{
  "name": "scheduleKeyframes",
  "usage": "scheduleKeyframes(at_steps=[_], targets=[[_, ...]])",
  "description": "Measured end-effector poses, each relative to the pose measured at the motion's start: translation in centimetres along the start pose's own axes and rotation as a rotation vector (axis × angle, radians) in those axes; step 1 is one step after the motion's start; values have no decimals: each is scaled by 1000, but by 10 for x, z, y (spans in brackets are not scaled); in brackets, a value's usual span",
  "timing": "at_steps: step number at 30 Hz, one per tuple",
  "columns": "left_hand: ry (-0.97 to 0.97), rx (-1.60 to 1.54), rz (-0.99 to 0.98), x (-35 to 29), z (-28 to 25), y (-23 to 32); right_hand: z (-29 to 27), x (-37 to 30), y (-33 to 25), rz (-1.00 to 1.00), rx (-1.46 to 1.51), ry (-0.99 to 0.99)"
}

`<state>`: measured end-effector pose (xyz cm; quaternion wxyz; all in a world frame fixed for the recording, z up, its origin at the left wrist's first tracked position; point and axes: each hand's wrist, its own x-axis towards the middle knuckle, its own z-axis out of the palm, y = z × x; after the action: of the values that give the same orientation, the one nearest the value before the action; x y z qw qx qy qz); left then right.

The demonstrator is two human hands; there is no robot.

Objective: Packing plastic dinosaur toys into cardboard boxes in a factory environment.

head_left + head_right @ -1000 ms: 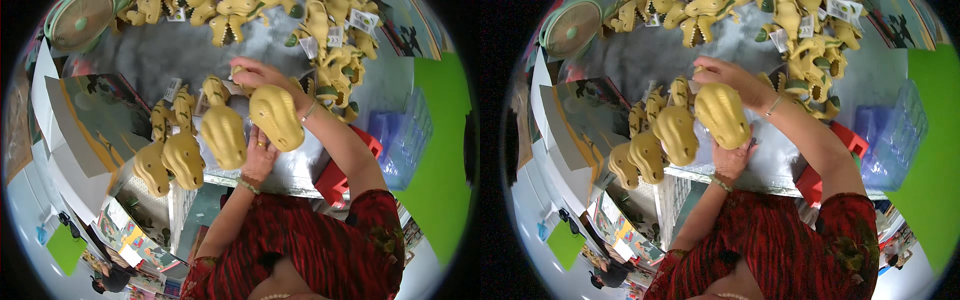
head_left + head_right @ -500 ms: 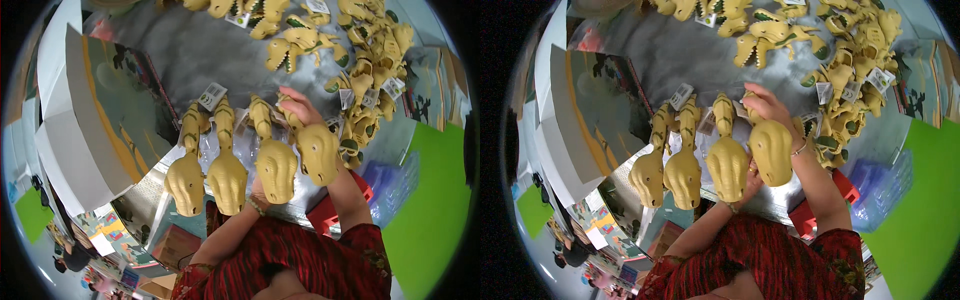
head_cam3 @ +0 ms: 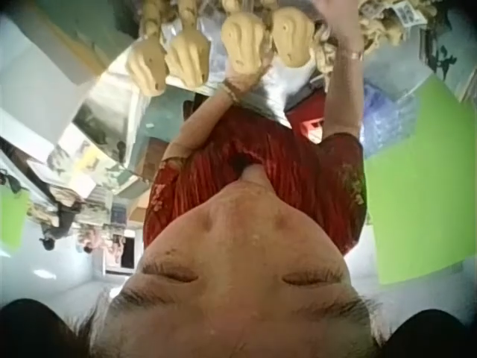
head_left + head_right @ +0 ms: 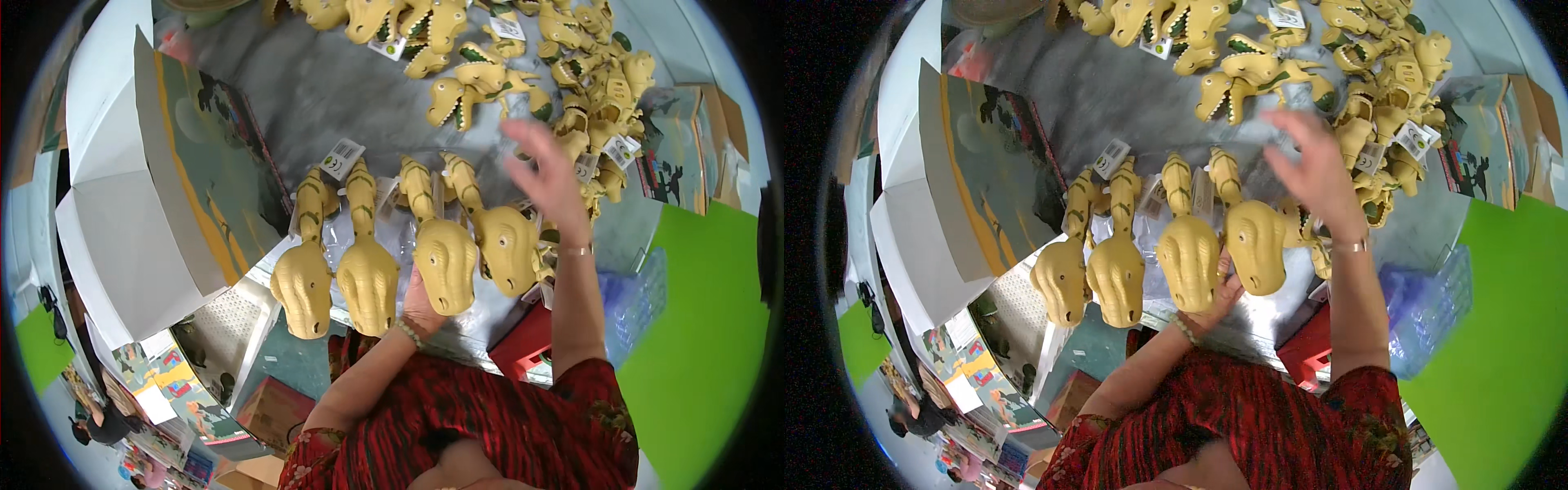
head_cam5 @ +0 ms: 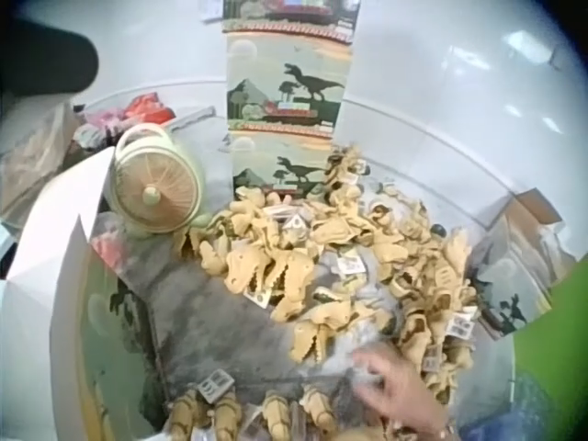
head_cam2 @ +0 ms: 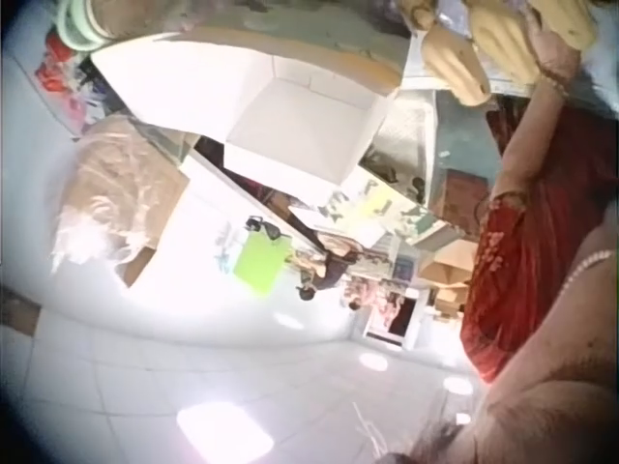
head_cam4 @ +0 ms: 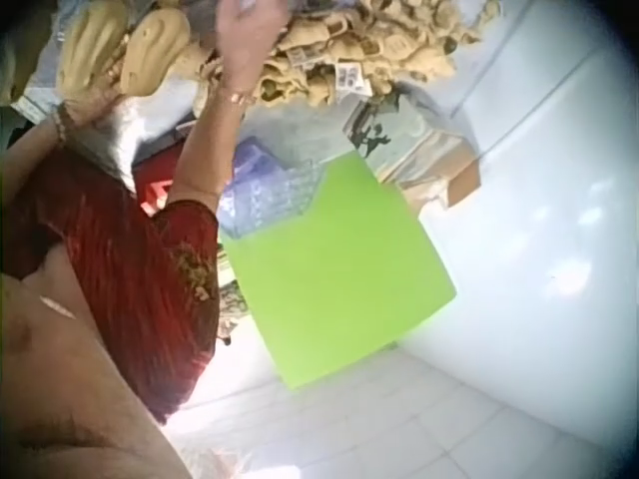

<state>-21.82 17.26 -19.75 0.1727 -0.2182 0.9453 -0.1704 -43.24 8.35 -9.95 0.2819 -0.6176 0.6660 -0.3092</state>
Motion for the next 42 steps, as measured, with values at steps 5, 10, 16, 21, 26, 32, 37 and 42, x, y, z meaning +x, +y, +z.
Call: scheduleKeyframes(at_steps=[5,10,16,21,26,32,37,42], targets=[[217,-911,-127,3,-4,-3,10,85,12,247,-625,179],[348,-923,-79,24,-6,-7,7,106,33,360,-693,89],[354,-910,-15,47,-18,-8,-29,71,85,123,-527,254],[440,-957,-56,17,-27,-34,-94,32,50,185,106,315],[612,-1272,-178,-34,-8,-50,-151,-46,31,370,321,377],[554,-1184,-899,-178,22,-108,-156,-97,-2,141,462,192],[394,-745,-1408,-291,109,-122,-132,-106,-53,-450,538,-237],[273,-1476,-2069,-293,188,-187,17,-89,-168,-341,583,-480]])
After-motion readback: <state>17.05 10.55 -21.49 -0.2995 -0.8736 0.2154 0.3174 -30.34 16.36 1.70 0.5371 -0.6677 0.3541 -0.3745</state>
